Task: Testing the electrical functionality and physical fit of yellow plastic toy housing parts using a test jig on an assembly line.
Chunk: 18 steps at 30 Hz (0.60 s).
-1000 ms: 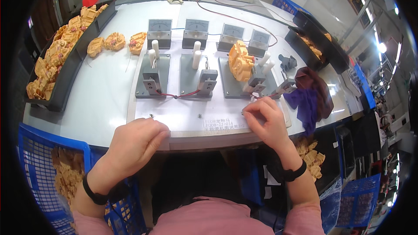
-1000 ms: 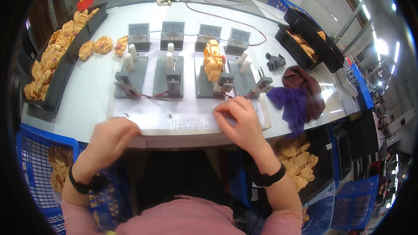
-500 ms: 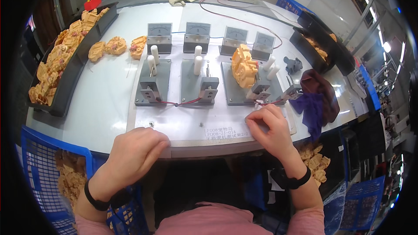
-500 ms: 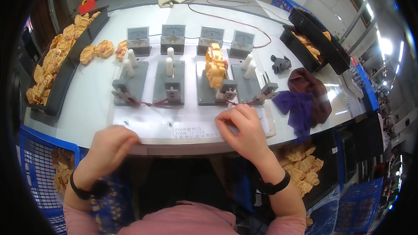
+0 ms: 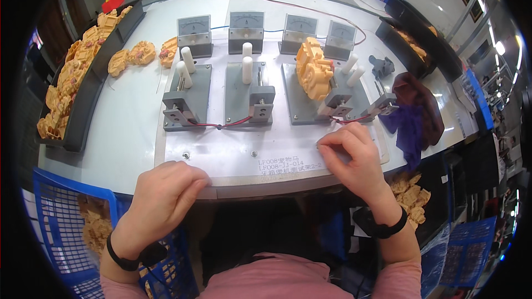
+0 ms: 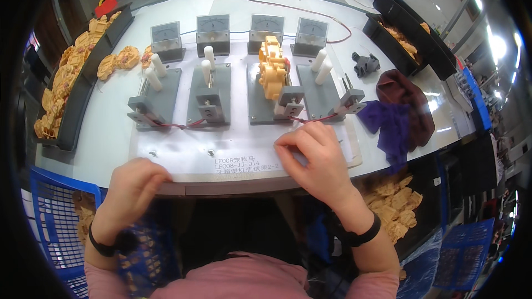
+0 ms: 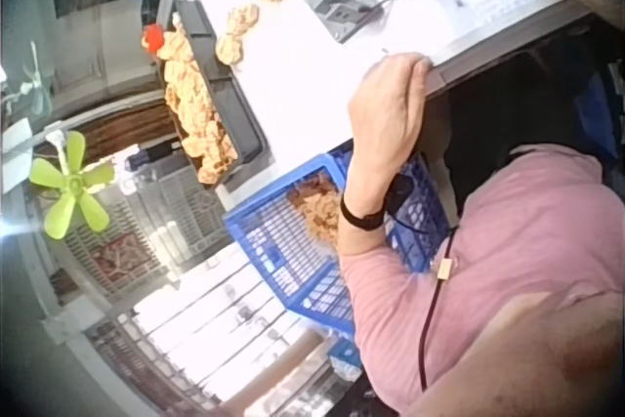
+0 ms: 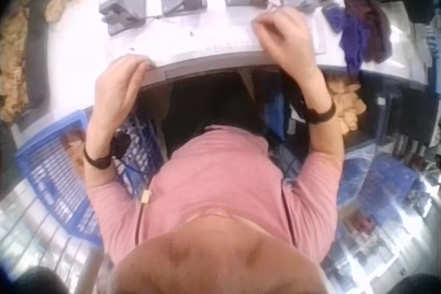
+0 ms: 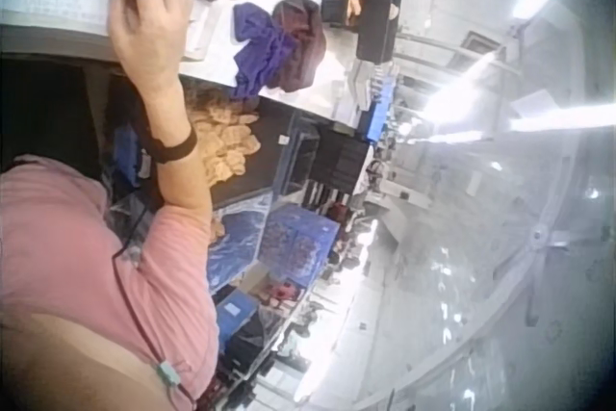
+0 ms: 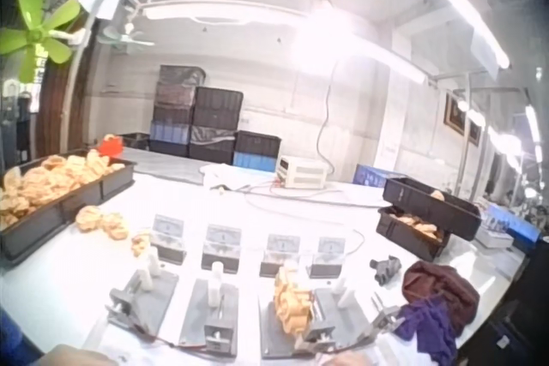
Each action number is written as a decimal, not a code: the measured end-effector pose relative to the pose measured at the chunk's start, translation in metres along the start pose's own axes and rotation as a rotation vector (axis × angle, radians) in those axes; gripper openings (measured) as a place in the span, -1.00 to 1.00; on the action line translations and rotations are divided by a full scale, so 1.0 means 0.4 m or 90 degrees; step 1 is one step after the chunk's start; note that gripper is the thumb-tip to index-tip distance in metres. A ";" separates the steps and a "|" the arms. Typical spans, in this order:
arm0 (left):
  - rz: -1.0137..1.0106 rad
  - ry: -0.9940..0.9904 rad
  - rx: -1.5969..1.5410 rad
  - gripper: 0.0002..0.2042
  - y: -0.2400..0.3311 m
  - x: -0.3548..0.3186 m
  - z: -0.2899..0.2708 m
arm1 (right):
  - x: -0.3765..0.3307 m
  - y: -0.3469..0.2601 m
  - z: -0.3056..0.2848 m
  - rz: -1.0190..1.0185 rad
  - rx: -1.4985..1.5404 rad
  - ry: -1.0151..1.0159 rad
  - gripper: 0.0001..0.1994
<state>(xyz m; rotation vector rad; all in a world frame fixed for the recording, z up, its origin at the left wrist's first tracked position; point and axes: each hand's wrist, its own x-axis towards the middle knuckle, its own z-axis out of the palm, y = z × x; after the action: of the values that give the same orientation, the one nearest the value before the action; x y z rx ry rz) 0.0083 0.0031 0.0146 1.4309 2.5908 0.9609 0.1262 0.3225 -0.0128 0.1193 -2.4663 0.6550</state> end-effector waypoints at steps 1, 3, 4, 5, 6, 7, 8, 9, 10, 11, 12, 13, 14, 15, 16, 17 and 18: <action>-0.003 -0.002 0.000 -0.96 0.002 0.000 -0.002 | -0.001 0.000 0.000 0.003 -0.001 -0.002 -0.90; -0.006 -0.005 0.002 -0.96 0.003 0.001 -0.003 | 0.000 0.000 0.000 0.003 0.000 -0.002 -0.90; -0.006 -0.004 -0.002 -0.96 0.002 0.001 -0.003 | 0.000 -0.001 0.000 0.003 -0.002 -0.002 -0.90; -0.006 -0.002 -0.006 -0.96 0.003 0.001 -0.003 | 0.000 -0.001 -0.001 0.004 -0.001 -0.001 -0.90; -0.005 -0.003 -0.005 -0.96 0.004 0.001 -0.003 | 0.001 -0.001 -0.001 0.001 0.000 0.000 -0.90; -0.006 -0.002 -0.005 -0.96 0.004 0.000 -0.004 | 0.001 -0.002 -0.002 -0.002 0.000 0.001 -0.90; -0.007 -0.002 -0.005 -0.96 0.003 0.000 -0.003 | 0.001 -0.001 -0.001 -0.001 0.001 0.002 -0.90; -0.006 -0.004 -0.004 -0.96 0.002 0.001 -0.003 | 0.000 -0.001 0.000 0.000 0.001 0.002 -0.90; -0.006 -0.005 -0.002 -0.96 0.002 0.001 -0.003 | -0.001 0.000 0.000 0.001 0.000 0.002 -0.90; -0.007 -0.007 0.001 -0.96 0.003 0.001 -0.003 | 0.000 0.000 0.000 0.003 0.002 0.002 -0.90; -0.007 -0.009 0.002 -0.96 0.004 0.001 -0.004 | 0.001 0.001 0.000 -0.001 0.001 -0.001 -0.91; -0.010 -0.007 -0.001 -0.96 0.004 0.001 -0.004 | 0.002 0.001 0.000 -0.006 0.000 -0.003 -0.91; -0.013 -0.005 -0.005 -0.96 0.005 0.001 -0.004 | 0.002 0.003 0.000 -0.004 0.001 -0.003 -0.91; -0.012 -0.007 -0.004 -0.96 0.005 0.002 -0.004 | 0.002 0.004 0.001 0.000 -0.001 -0.003 -0.91; -0.015 -0.008 -0.004 -0.96 0.005 0.002 -0.004 | 0.001 0.004 0.001 0.003 -0.004 -0.003 -0.91; -0.017 -0.008 -0.004 -0.95 0.005 0.002 -0.004 | 0.003 0.003 0.001 0.004 -0.003 -0.002 -0.91; -0.017 -0.009 -0.003 -0.95 0.006 0.002 -0.004 | 0.006 0.001 0.000 0.009 -0.007 -0.005 -0.91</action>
<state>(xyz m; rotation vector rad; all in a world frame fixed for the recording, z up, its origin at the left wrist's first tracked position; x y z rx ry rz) 0.0091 0.0039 0.0171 1.3929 2.5889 0.9497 0.1242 0.3228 -0.0115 0.0997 -2.4800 0.6480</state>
